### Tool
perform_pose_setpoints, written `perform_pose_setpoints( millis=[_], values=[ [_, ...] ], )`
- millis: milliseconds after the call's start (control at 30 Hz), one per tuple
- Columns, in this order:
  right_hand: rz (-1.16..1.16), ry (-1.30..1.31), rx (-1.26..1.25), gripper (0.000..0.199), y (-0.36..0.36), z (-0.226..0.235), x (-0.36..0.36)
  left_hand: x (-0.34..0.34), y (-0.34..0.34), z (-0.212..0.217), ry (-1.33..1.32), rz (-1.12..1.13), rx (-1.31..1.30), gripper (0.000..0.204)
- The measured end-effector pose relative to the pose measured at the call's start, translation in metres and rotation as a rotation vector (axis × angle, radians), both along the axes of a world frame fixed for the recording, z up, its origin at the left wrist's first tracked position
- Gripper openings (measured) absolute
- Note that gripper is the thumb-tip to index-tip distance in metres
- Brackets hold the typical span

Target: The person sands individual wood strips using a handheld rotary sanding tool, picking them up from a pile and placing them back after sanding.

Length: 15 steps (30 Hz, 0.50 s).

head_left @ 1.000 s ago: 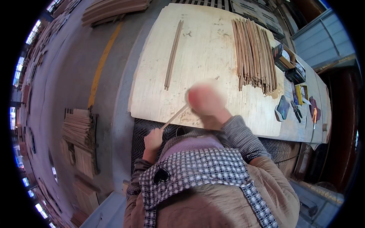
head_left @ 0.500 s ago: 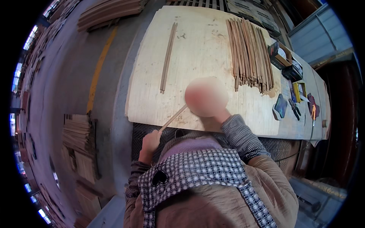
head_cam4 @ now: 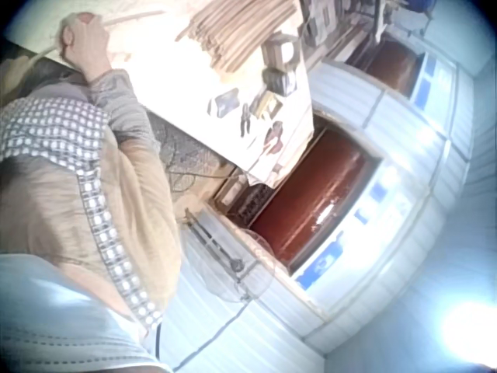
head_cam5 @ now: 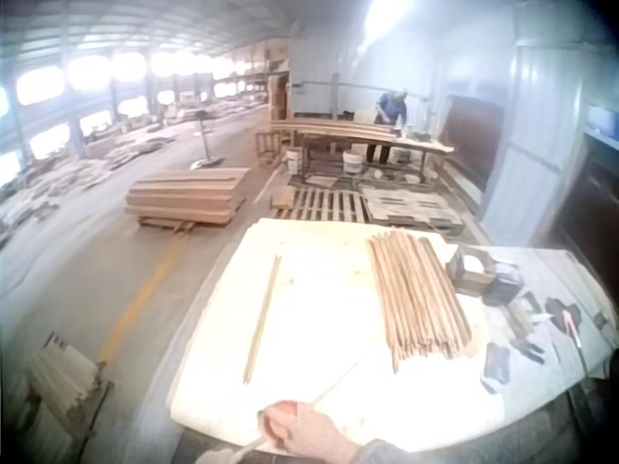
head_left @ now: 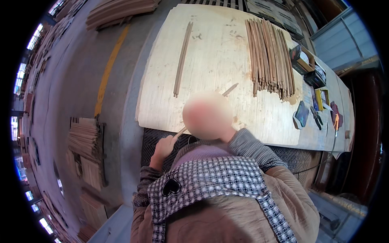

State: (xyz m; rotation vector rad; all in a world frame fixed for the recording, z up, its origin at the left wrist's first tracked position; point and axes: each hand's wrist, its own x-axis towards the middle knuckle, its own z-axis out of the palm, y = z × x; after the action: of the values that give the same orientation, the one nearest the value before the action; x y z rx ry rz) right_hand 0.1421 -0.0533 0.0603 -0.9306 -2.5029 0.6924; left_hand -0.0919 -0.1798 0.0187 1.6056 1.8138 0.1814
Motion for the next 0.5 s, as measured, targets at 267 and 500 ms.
perform_pose_setpoints(
  millis=[267,500],
  values=[
    [-0.059,0.015,0.205,0.04,0.004,0.02,0.015,-0.009,-0.011,-0.004,-0.16,0.028,0.07,0.034],
    [-0.619,-0.29,-0.154,0.026,0.074,0.112,0.051,-0.014,-0.01,-0.013,-0.409,0.108,-0.011,0.036]
  ],
)
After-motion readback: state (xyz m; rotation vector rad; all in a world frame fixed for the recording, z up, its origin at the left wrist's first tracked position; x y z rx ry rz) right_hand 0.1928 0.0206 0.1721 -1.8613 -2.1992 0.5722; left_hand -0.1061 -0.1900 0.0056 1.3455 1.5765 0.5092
